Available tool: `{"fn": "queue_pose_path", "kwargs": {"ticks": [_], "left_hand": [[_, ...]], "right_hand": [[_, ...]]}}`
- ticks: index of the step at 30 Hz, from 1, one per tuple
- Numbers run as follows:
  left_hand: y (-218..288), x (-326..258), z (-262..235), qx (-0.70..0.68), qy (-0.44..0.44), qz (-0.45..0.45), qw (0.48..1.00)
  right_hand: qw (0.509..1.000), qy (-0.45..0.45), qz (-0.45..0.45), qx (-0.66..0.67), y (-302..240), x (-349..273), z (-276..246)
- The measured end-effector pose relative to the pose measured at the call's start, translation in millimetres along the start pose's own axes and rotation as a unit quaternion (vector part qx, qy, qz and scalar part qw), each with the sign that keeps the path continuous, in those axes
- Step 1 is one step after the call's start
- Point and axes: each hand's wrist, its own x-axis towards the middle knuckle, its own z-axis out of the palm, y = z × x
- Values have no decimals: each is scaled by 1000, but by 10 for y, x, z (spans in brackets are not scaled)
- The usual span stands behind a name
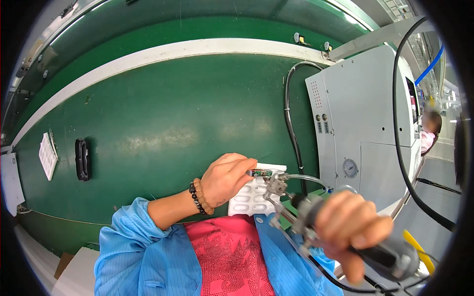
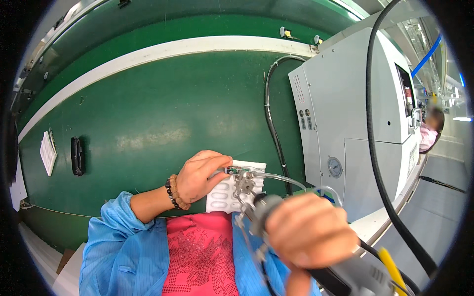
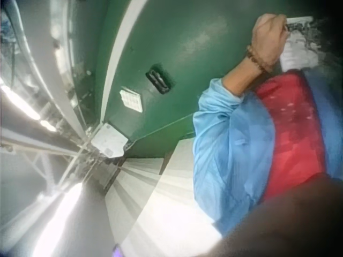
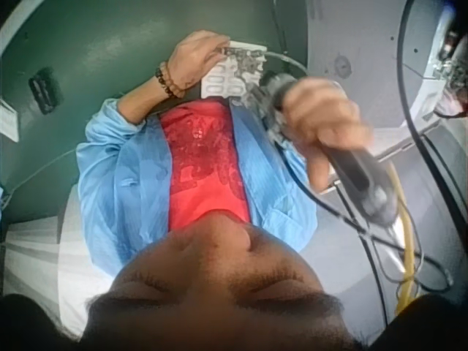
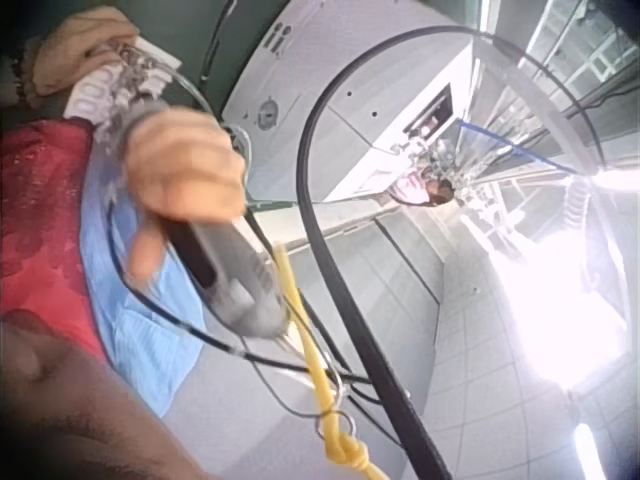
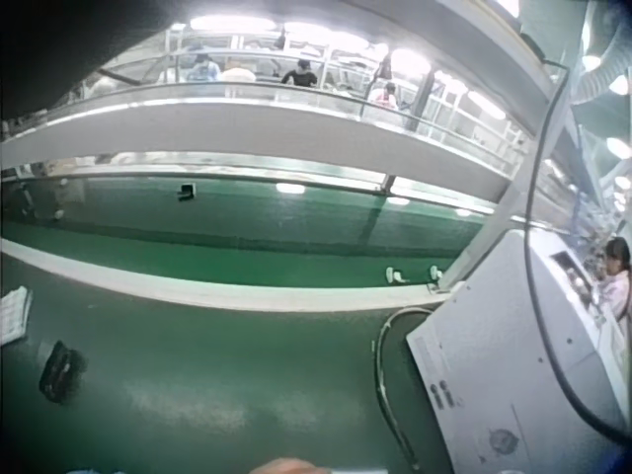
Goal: The person uses a soldering iron to attach small electronic components to a circuit board. They repeatedly pick up components from the green workbench, position them on the board, and apply heat with the soldering iron. The person handles the components one at a time, placing them into a white tray after soldering.
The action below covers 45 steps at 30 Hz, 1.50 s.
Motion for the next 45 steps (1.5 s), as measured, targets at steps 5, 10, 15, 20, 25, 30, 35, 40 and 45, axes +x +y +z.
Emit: {"fn": "queue_pose_path", "kwargs": {"ticks": [5,10,15,20,25,30,35,40,45], "left_hand": [[1,-20,-39,13,1,2,1000],[20,10,-37,-4,-3,-2,1000],[12,-32,-33,27,-10,24,999],[15,-80,-11,41,10,23,999],[11,-82,-52,-2,37,-1,999],[44,-81,-147,-85,63,-74,992],[42,8,-462,-340,11,-239,909],[-466,704,-1097,-178,174,-213,945],[-819,1166,-1448,251,369,-82,891]], "right_hand": [[1000,-3,-25,-7,-338,6,-11],[999,38,-15,-25,-249,-79,65],[1000,24,-16,-7,-216,-120,59],[1000,12,-8,7,-238,-91,88],[999,40,-22,8,-282,-128,149],[999,37,-20,10,-342,-189,166],[999,45,-26,7,-371,-268,126],[999,40,-35,6,-375,-248,83],[999,19,-31,13,-382,-269,28]]}}
